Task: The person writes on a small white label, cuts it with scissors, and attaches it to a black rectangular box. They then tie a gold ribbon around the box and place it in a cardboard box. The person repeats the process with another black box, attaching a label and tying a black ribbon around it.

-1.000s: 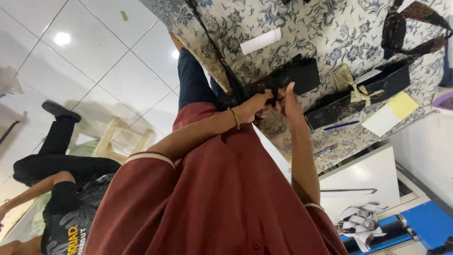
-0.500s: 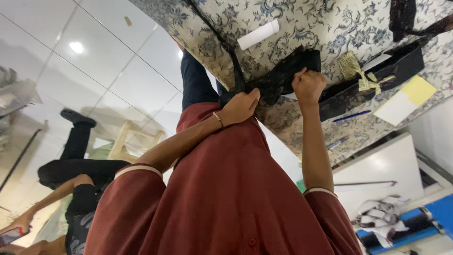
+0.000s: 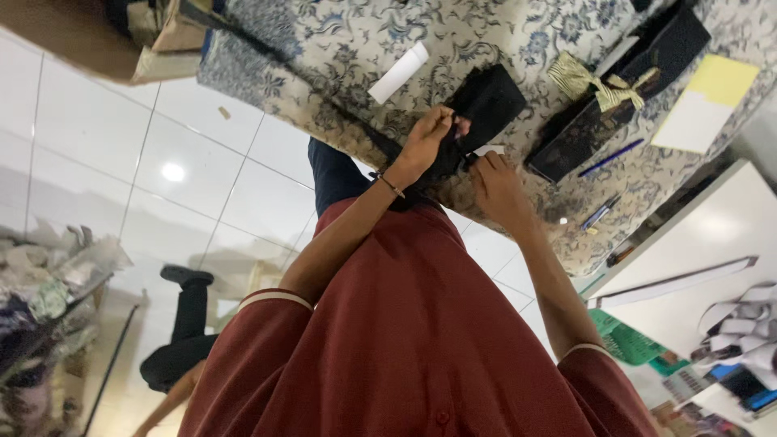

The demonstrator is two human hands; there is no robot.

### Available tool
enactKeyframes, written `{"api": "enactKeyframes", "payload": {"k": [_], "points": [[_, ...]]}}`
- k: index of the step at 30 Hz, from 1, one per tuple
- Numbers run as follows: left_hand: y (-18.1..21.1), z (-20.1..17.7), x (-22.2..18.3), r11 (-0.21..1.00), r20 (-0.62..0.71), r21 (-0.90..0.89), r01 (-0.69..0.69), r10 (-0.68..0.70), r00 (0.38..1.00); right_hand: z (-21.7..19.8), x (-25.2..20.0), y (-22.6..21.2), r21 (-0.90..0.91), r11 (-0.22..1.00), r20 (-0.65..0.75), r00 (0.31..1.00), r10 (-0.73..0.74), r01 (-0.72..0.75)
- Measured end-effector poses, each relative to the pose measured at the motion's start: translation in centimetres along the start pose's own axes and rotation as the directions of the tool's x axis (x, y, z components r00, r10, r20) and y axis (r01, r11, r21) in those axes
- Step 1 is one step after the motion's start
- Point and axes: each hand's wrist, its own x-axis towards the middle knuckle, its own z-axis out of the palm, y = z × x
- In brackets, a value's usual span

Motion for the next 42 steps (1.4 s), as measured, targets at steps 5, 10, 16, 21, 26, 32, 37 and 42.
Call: {"api": "enactKeyframes", "payload": {"k": [5,10,16,21,26,32,37,42], "points": [[3.0,2.1,0.7,0.789,0.01,0.614,-0.006,0.0,1.0,-0.9,1.4,-0.5,0.147,0.985,-0.152,0.982,0.114,-0.092],[5.2,2.7,0.6,0.628,0.135,0.773,-0.093,-0.02,0.991,1.6,5.8,1.9,0.42,0.87,-0.178,0.917,0.358,-0.258],[2.9,1.0,-0.1,0.746,0.02,0.666,0.004,-0.023,1.0,6.8,6.4,2.5,0.674,0.708,-0.183,0.88,0.437,-0.211],[2.0,-0.8,-0.1,0.912,-0.16,0.336,0.235,-0.191,0.968,8.0,3.9,2.7,0.699,0.691,-0.207,0.873,0.441,-0.183],[4.1,-0.6,0.6,0.889,-0.062,0.272,0.369,-0.366,0.928,7.1,2.9,2.2,0.649,0.745,-0.197,0.912,0.36,-0.154],[7.7,1.3,1.6,0.45,0.118,0.893,0.012,-0.261,0.958,6.8,3.3,2.1,0.585,0.811,-0.345,0.896,0.279,-0.027],[7.6,1.7,0.2,-0.016,0.392,0.918,-0.396,-0.095,0.915,9.1,3.4,0.3,0.349,0.922,-0.346,0.892,0.291,-0.165],[5.2,0.9,0.8,-0.268,0.616,0.759,-0.594,0.0,0.787,9.8,3.2,1.8,0.501,0.859,-0.348,0.885,0.31,-0.104]]}}
